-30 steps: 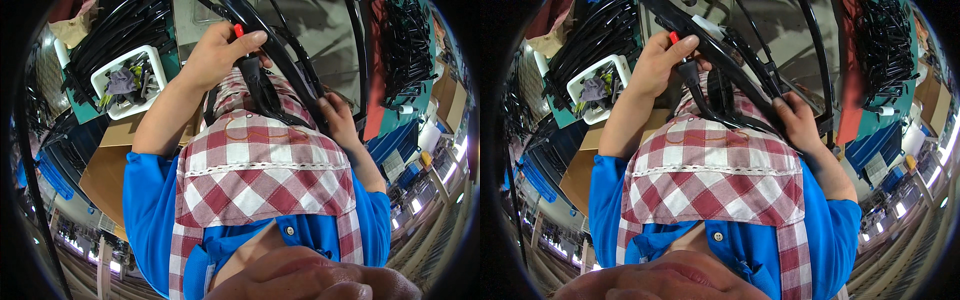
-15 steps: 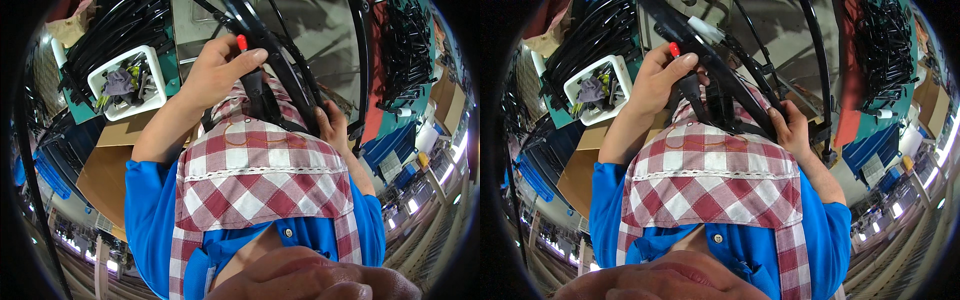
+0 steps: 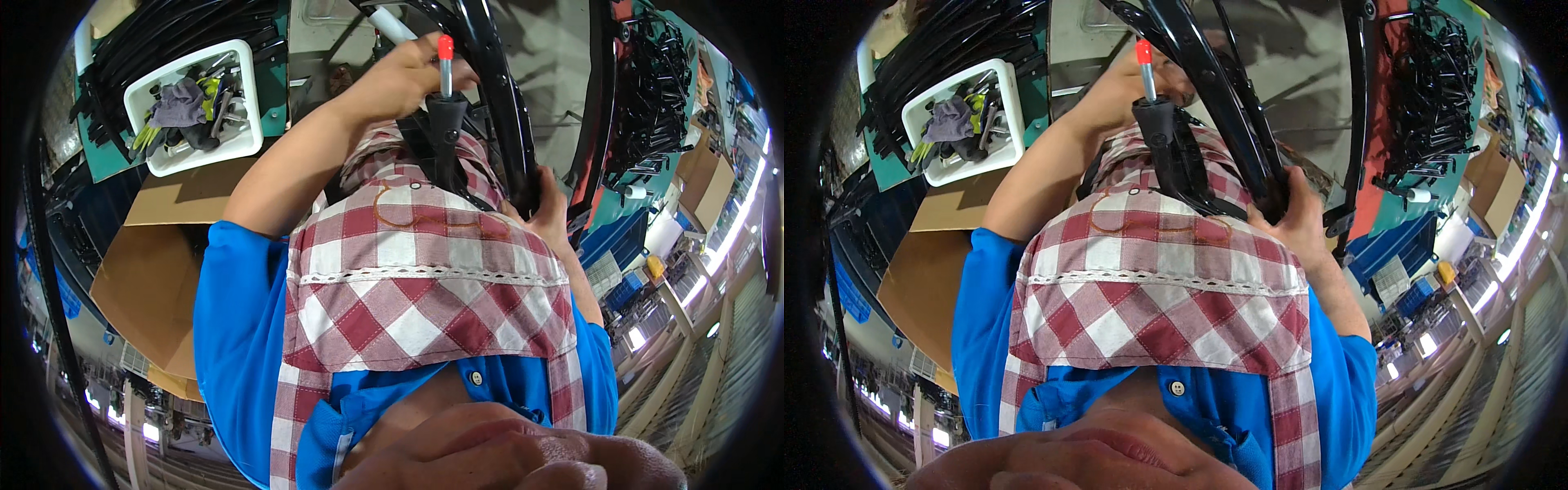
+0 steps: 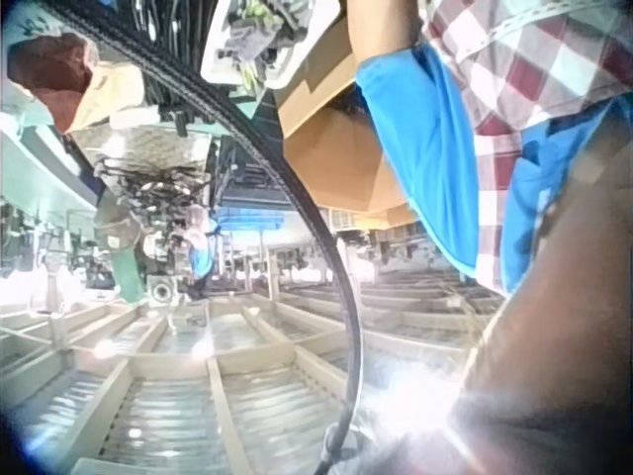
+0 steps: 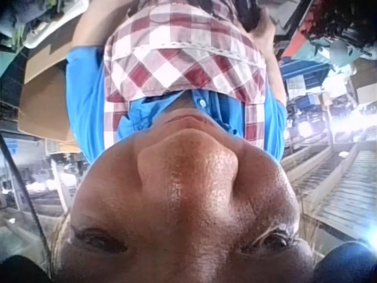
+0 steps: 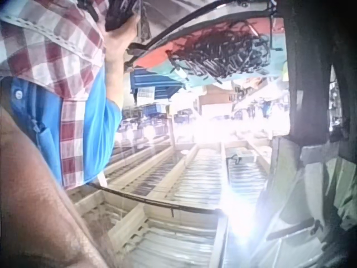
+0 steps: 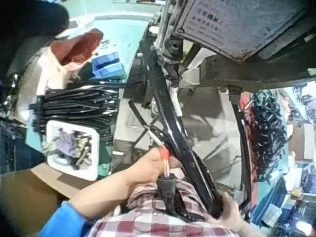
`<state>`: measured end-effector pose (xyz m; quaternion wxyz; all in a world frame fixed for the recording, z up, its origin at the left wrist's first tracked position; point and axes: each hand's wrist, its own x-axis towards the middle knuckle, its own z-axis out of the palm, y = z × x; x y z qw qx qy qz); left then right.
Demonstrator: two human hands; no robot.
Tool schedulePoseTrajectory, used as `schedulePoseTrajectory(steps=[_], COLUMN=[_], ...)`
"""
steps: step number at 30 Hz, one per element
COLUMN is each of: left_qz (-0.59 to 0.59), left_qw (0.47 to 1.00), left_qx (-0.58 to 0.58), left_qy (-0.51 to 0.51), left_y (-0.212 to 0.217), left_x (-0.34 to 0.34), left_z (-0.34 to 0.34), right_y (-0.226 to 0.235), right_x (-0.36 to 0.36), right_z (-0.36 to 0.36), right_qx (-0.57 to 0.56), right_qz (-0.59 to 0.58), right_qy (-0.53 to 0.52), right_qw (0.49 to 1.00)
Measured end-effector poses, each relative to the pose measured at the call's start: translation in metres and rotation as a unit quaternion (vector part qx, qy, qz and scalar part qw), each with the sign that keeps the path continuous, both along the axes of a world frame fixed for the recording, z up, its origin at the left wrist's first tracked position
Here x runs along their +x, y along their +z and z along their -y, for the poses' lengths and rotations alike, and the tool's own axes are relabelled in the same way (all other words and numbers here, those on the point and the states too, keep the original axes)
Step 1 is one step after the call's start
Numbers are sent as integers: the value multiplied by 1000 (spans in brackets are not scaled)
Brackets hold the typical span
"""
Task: The person assembles a black metal frame, likely a chair or table, by inserting and securing components. They use a tool to tighten parts and handle various frame pieces.
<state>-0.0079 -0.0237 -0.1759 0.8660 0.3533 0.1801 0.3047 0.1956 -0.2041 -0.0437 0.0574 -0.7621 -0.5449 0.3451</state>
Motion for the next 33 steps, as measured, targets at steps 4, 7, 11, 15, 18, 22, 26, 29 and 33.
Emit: schedulePoseTrajectory(steps=[4, 7, 11, 15, 18, 22, 26, 29, 33], left_qz=[-23, -105, -124, -172, -100, 120, -14, -139, -159], left_qw=[985, 954, 910, 926, 980, 982, 997, 990, 986], left_qx=[172, 282, 396, 335, 170, -144, -80, -7, -8], left_qy=[12, 12, 11, -27, -39, -2, -2, 33, 60], left_y=[-6, 0, 15, 6, 15, 18, 52, 53, 75], left_x=[28, 28, 13, 15, 4, -25, -31, -25, -20], left_z=[-8, -13, -25, -24, -21, -31, -30, -27, -23], right_y=[1, 0, -6, -11, -18, -17, -16, -13, -8], right_x=[-1, 0, 5, 2, 2, -3, 3, -9, -2], right_z=[-4, -1, 8, 12, 19, 18, 18, 12, 3], right_qx=[-7, -17, -13, -27, 1, 27, 3, 28, 6], right_qz=[-4, -18, -28, -6, -9, -9, -96, -167, -167], right_qy=[29, 17, -6, -24, -45, -56, -100, -181, -190], right_qw=[1000, 1000, 1000, 999, 999, 998, 990, 969, 967])
